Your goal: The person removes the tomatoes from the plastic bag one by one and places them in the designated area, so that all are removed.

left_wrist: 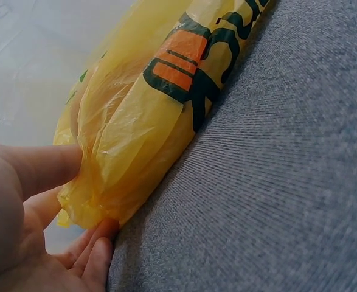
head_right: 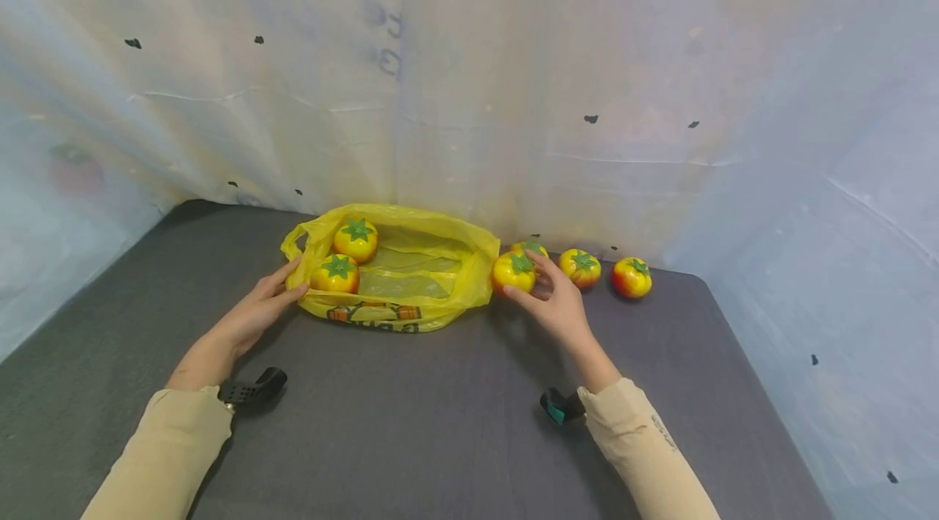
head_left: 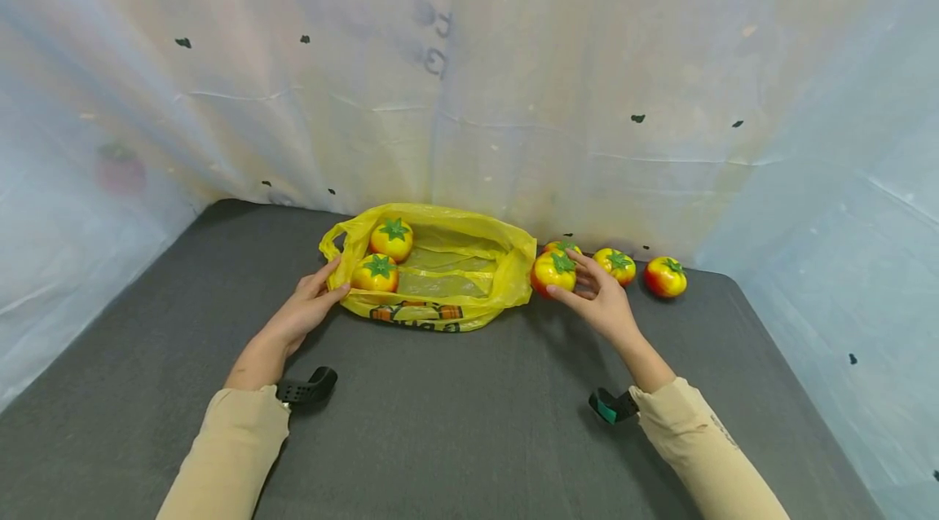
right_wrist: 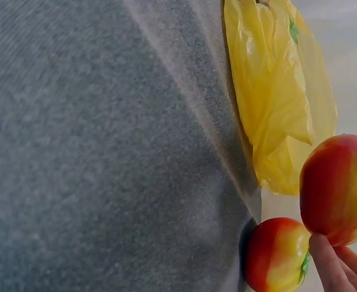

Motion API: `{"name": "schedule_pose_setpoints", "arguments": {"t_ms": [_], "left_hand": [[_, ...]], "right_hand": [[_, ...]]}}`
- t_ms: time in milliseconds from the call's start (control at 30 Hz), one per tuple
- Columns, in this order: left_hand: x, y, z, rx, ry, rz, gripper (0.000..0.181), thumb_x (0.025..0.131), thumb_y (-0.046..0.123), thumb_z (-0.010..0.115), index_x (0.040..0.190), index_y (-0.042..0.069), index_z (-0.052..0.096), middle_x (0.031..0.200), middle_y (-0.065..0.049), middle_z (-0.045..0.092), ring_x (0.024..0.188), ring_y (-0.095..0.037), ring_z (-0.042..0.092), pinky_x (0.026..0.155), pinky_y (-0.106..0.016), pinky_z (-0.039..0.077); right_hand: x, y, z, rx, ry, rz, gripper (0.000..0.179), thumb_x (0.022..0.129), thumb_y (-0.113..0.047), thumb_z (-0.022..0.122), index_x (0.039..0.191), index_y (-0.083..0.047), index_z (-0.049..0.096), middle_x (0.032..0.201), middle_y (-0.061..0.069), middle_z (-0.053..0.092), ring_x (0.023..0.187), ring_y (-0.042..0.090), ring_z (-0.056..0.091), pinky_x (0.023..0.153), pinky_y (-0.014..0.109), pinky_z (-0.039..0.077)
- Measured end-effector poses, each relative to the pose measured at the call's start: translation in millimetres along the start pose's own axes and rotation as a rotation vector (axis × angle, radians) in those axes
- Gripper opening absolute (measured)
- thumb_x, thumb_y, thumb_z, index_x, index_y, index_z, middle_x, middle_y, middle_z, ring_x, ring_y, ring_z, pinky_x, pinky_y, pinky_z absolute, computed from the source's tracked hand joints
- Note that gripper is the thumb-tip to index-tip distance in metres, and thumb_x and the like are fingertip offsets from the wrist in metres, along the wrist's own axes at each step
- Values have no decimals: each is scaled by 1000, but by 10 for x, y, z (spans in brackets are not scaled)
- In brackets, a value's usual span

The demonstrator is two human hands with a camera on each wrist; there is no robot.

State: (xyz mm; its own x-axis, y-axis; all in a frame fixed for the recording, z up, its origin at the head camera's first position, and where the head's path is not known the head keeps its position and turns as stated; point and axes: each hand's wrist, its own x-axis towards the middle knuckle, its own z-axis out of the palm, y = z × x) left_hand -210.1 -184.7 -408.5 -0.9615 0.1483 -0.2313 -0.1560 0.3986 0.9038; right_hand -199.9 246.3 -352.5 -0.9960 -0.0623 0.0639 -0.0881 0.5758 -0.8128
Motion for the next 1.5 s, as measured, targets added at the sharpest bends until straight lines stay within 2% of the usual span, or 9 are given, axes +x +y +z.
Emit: {"name": "schedule_pose_setpoints", "arguments": {"t_ms": [267, 733, 1100, 1500], "left_hand": [[-27, 24, 7, -8, 2, -1, 72, 101, 40, 45, 156, 26, 0, 155, -24, -5, 143, -46, 1, 112, -62, 13], [-39, 41, 5, -14, 3, -1, 72, 101, 39, 45, 156, 26, 0, 155, -24, -6, 143, -47, 1, 112, -62, 14], [-24, 18, 5, -5, 6, -1, 72, 101, 40, 45, 156, 25, 0, 155, -25, -5, 143, -47, 2, 112, -62, 14], [-17, 10, 1, -10, 3, -3, 73, 101, 41, 46, 156, 26, -1, 155, -24, -5, 143, -46, 1, 112, -63, 13]], "right_hand": [[-20, 90, 2, -65, -6, 4, 70, 87, -38, 71, 147, -19, 40, 144, 20, 44, 127, 35, 50, 98, 50, 45], [-26, 217, 33, -110, -26, 39, 70, 86, -38, 72, 145, -16, 42, 142, 22, 46, 125, 37, 51, 99, 51, 44], [-45, 299, 44, -112, -48, 35, 69, 87, -38, 71, 145, -15, 42, 140, 23, 48, 125, 39, 51, 99, 51, 44], [-62, 329, 41, -97, -50, 34, 71, 90, -37, 67, 149, -15, 35, 141, 27, 44, 127, 41, 48, 101, 51, 43]]}}
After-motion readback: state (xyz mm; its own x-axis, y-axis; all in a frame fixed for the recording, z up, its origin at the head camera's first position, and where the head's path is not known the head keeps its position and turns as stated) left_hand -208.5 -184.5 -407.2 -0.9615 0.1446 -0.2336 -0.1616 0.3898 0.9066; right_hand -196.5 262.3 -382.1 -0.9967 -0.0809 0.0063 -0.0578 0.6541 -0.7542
